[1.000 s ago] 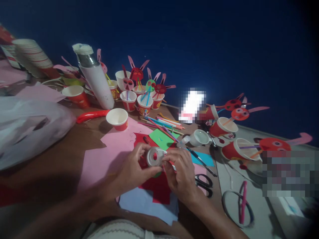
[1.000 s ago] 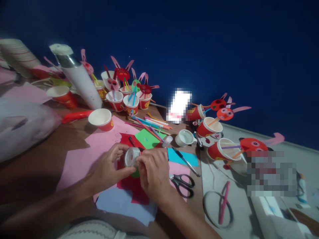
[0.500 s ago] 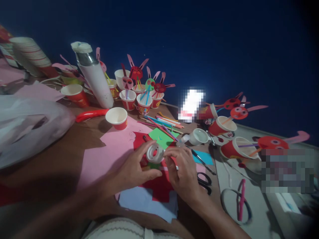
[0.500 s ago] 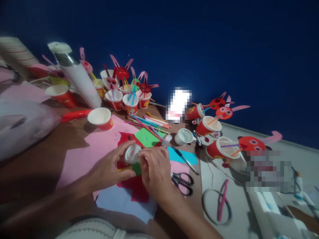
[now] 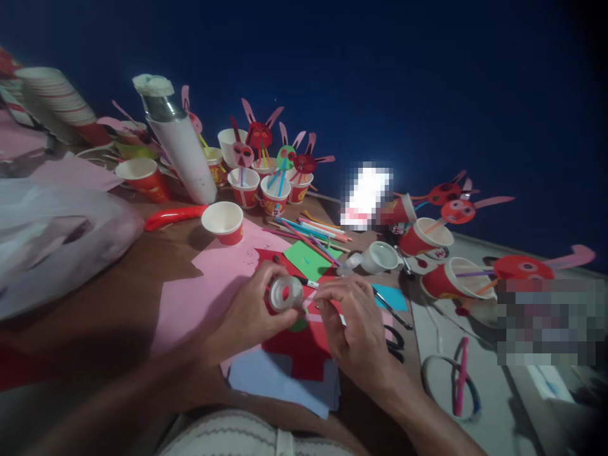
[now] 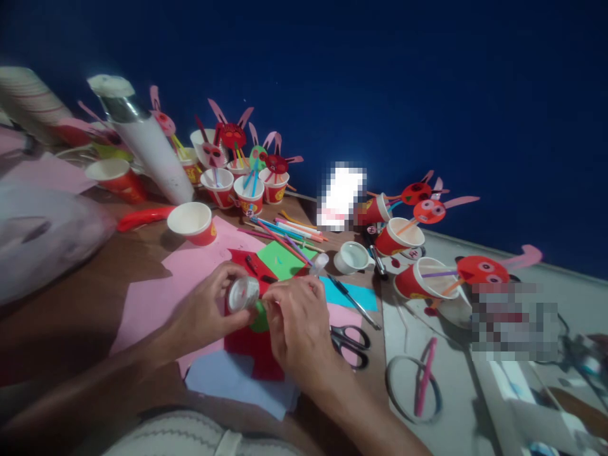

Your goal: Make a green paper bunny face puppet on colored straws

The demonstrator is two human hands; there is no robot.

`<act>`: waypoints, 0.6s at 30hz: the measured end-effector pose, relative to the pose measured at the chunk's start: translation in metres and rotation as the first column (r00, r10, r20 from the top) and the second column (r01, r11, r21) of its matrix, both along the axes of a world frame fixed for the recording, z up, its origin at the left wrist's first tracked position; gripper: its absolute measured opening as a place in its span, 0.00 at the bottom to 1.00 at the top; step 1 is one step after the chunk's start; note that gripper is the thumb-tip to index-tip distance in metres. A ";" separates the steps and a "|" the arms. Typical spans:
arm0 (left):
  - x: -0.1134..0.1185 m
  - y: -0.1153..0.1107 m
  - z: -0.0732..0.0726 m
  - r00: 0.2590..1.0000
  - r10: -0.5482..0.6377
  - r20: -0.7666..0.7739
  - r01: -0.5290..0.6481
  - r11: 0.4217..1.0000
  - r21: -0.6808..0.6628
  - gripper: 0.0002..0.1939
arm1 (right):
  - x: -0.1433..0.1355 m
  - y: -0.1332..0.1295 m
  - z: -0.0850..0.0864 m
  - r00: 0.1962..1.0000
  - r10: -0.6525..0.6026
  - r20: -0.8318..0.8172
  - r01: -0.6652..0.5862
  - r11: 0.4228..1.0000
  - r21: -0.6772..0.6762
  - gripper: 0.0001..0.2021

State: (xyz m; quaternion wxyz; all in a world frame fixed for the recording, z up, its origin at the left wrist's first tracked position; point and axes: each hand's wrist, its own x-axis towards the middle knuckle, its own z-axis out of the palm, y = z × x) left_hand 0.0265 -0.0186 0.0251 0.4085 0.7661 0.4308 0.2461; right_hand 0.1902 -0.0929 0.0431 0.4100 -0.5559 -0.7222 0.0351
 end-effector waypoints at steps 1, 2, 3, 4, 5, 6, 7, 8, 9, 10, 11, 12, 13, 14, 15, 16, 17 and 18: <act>0.000 0.000 -0.001 1.000 0.020 -0.021 -0.020 1.000 -0.017 0.20 | 0.000 0.000 0.001 1.000 0.003 0.003 -0.003 1.000 0.002 0.06; 0.000 0.000 -0.001 0.998 0.042 -0.041 -0.044 0.999 -0.032 0.20 | 0.000 -0.001 0.002 1.000 0.007 0.009 -0.007 1.000 0.000 0.07; 0.000 0.000 -0.001 0.997 0.059 -0.058 -0.062 0.997 -0.047 0.19 | 0.000 -0.001 0.002 1.000 0.011 0.017 -0.011 1.000 -0.004 0.07; -0.001 0.000 -0.001 0.995 0.068 -0.076 -0.073 0.996 -0.061 0.19 | 0.000 -0.001 0.003 1.000 0.013 0.024 -0.012 1.000 -0.010 0.07; -0.001 0.000 -0.001 0.993 0.069 -0.092 -0.075 0.995 -0.072 0.18 | 0.000 -0.001 0.004 1.000 0.013 0.029 -0.012 1.000 -0.013 0.07; -0.002 0.000 -0.001 0.992 0.063 -0.105 -0.072 0.994 -0.080 0.17 | 0.001 -0.001 0.005 0.999 0.009 0.031 -0.009 1.000 -0.013 0.07; -0.002 -0.001 -0.001 0.992 0.054 -0.116 -0.064 0.994 -0.086 0.16 | 0.002 -0.001 0.005 0.999 0.006 0.034 -0.005 1.000 -0.013 0.07; -0.003 -0.001 -0.001 0.991 0.042 -0.124 -0.054 0.994 -0.091 0.16 | 0.003 -0.001 0.006 0.999 -0.001 0.036 0.001 1.000 -0.011 0.07; -0.003 -0.001 -0.001 0.991 0.035 -0.128 -0.047 0.994 -0.096 0.16 | 0.003 -0.001 0.006 0.999 -0.007 0.040 0.007 1.000 -0.010 0.07; -0.002 -0.001 0.000 0.992 0.032 -0.125 -0.045 0.994 -0.098 0.18 | 0.004 -0.001 0.007 0.999 -0.012 0.045 0.013 1.000 -0.010 0.07; -0.002 -0.001 0.000 0.993 0.031 -0.118 -0.044 0.994 -0.101 0.20 | 0.005 0.000 0.007 0.999 -0.015 0.052 0.016 1.000 -0.012 0.07; -0.001 -0.001 0.001 0.994 0.026 -0.110 -0.038 0.993 -0.108 0.23 | 0.006 0.000 0.007 0.998 -0.016 0.057 0.017 1.000 -0.015 0.07; -0.001 -0.001 0.002 0.995 0.018 -0.102 -0.030 0.993 -0.118 0.25 | 0.007 0.000 0.008 0.998 -0.016 0.060 0.017 1.000 -0.016 0.07; 0.000 -0.002 0.004 0.995 0.000 -0.099 -0.013 0.991 -0.130 0.25 | 0.007 0.000 0.009 0.998 -0.014 0.061 0.015 1.000 -0.017 0.07; 0.000 -0.002 0.006 0.994 -0.029 -0.102 0.014 0.989 -0.145 0.23 | 0.008 0.000 0.009 0.998 -0.013 0.063 0.014 1.000 -0.017 0.07; 0.000 -0.002 0.007 0.992 -0.063 -0.107 0.045 0.986 -0.162 0.20 | 0.008 -0.001 0.011 0.998 -0.014 0.063 0.015 1.000 -0.015 0.07; 0.000 -0.002 0.009 0.989 -0.095 -0.115 0.074 0.982 -0.175 0.15 | 0.009 -0.001 0.012 0.998 -0.014 0.064 0.015 1.000 -0.013 0.07; -0.001 -0.002 0.010 0.985 -0.121 -0.124 0.097 0.978 -0.185 0.11 | 0.009 -0.001 0.013 0.998 -0.015 0.065 0.016 1.000 -0.013 0.06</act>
